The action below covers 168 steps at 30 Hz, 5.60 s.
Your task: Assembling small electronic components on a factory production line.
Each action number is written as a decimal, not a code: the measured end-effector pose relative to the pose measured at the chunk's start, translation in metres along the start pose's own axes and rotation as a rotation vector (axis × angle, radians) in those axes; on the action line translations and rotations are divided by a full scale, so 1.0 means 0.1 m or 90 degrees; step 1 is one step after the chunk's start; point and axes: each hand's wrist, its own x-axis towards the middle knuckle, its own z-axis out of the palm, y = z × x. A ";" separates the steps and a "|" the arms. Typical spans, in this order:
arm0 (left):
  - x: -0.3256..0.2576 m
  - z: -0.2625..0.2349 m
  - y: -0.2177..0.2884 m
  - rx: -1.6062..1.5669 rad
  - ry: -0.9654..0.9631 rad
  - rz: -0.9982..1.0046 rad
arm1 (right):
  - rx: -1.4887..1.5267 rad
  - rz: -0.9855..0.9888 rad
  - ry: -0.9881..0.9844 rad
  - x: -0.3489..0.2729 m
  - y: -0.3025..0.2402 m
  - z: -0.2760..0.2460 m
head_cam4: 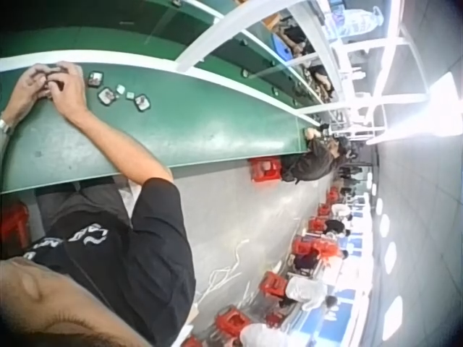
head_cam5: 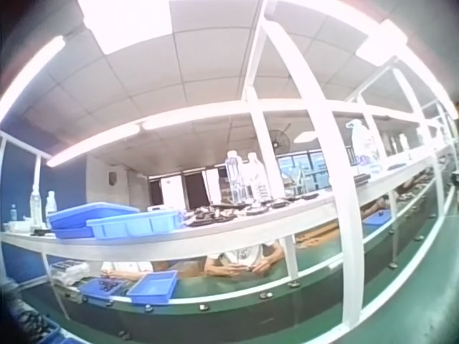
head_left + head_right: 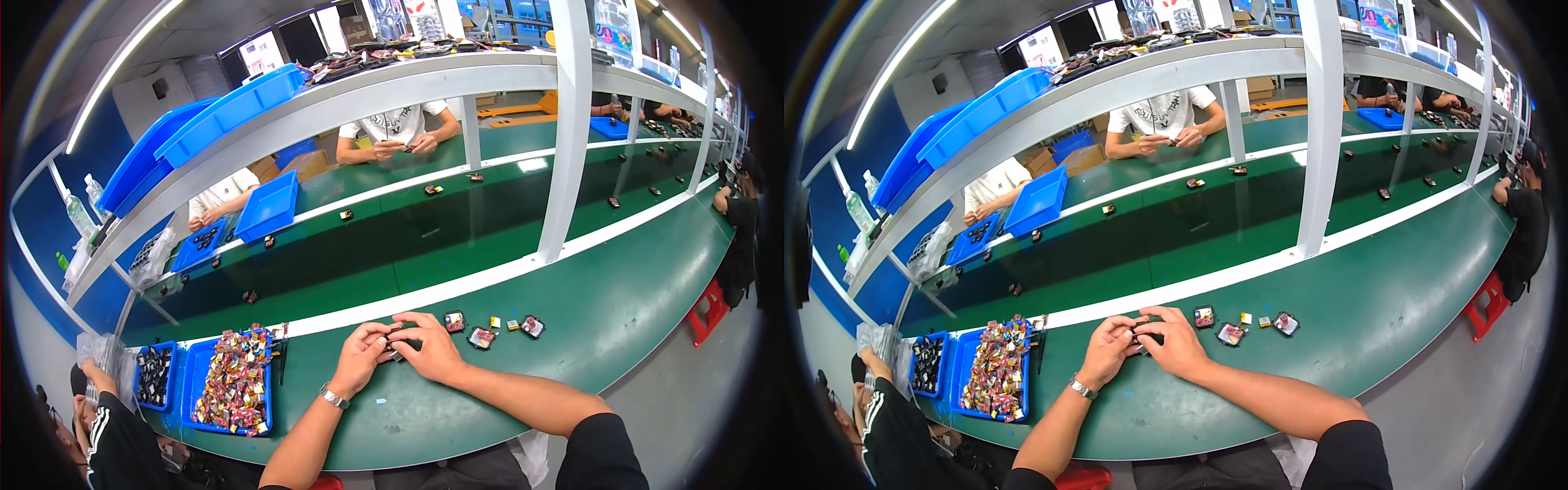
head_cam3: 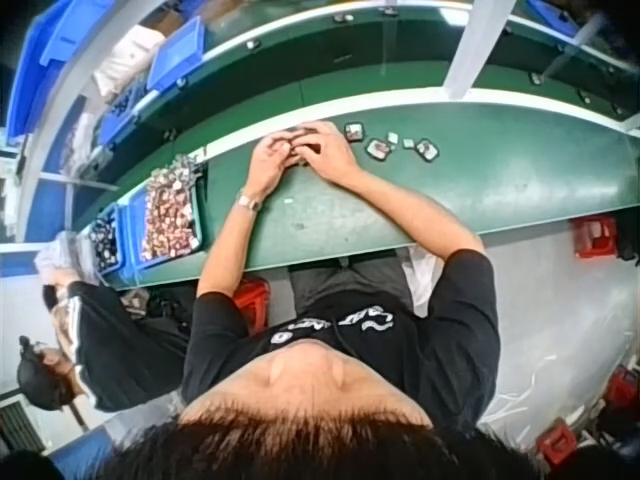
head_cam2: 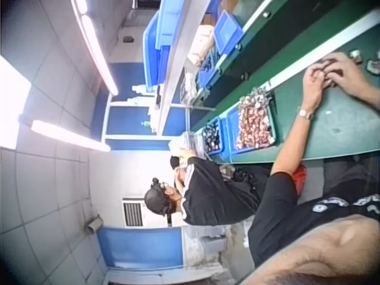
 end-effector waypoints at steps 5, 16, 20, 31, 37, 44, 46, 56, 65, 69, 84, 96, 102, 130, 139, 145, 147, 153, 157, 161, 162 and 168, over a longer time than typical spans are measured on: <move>-0.01 -0.03 -0.04 -0.011 0.006 0.002 | 0.053 0.013 -0.030 0.01 0.01 0.00; 0.00 0.06 -0.01 -0.050 0.011 0.035 | 0.011 -0.027 -0.028 0.03 -0.04 -0.04; -0.01 0.05 -0.01 -0.047 0.010 0.032 | 0.028 -0.028 -0.030 0.03 -0.05 -0.02; -0.01 0.06 -0.01 -0.047 0.023 0.040 | -0.025 -0.093 -0.017 0.04 -0.07 -0.05; -0.01 0.08 0.00 -0.054 0.040 0.007 | -0.071 -0.194 0.039 0.07 -0.12 -0.08; -0.01 0.08 -0.01 -0.058 0.035 0.015 | -0.104 -0.207 0.042 0.09 -0.17 -0.07; 0.00 0.07 -0.01 -0.058 0.029 0.004 | -0.147 -0.218 0.053 0.09 -0.17 -0.07; 0.00 0.10 -0.03 -0.043 0.043 -0.005 | -0.151 -0.198 0.065 0.08 -0.12 -0.01; 0.01 0.13 -0.04 0.050 0.100 -0.005 | -0.167 -0.210 0.031 0.08 -0.12 -0.04; 0.01 0.10 -0.05 0.006 0.073 -0.009 | -0.240 -0.226 0.038 0.07 -0.11 -0.02; 0.00 0.11 -0.04 0.023 0.065 -0.027 | -0.274 -0.250 0.057 0.07 -0.06 0.01; 0.09 0.07 0.03 0.008 0.145 0.014 | -0.202 -0.204 -0.010 0.33 -0.03 -0.49; 0.99 -0.34 0.33 0.386 0.260 0.141 | -0.339 0.130 -0.115 0.42 0.31 -1.12; -0.01 0.15 0.11 0.027 0.001 0.036 | 0.270 0.272 -0.075 0.18 0.01 -0.10; 0.01 0.14 0.12 0.059 0.068 0.029 | -0.191 -0.237 -0.066 0.22 -0.16 -0.26; 0.00 0.13 0.14 0.072 0.050 0.004 | -0.191 -0.260 -0.139 0.26 -0.11 -0.32; 0.00 0.12 0.13 0.081 0.046 0.001 | -0.198 -0.265 -0.157 0.27 -0.12 -0.32; 0.00 0.05 0.09 0.067 0.016 0.032 | -0.193 -0.245 -0.144 0.26 -0.07 -0.31; 0.02 -0.03 0.03 0.088 -0.036 0.048 | -0.146 -0.183 -0.136 0.25 -0.03 -0.33; 0.02 -0.03 0.03 0.176 -0.051 0.054 | -0.136 -0.151 -0.162 0.25 -0.05 -0.34; 0.01 -0.03 0.03 0.178 -0.050 0.055 | -0.136 -0.154 -0.161 0.25 -0.06 -0.34; 0.01 -0.04 0.06 0.093 -0.047 -0.003 | -0.071 -0.141 -0.198 0.25 -0.02 -0.32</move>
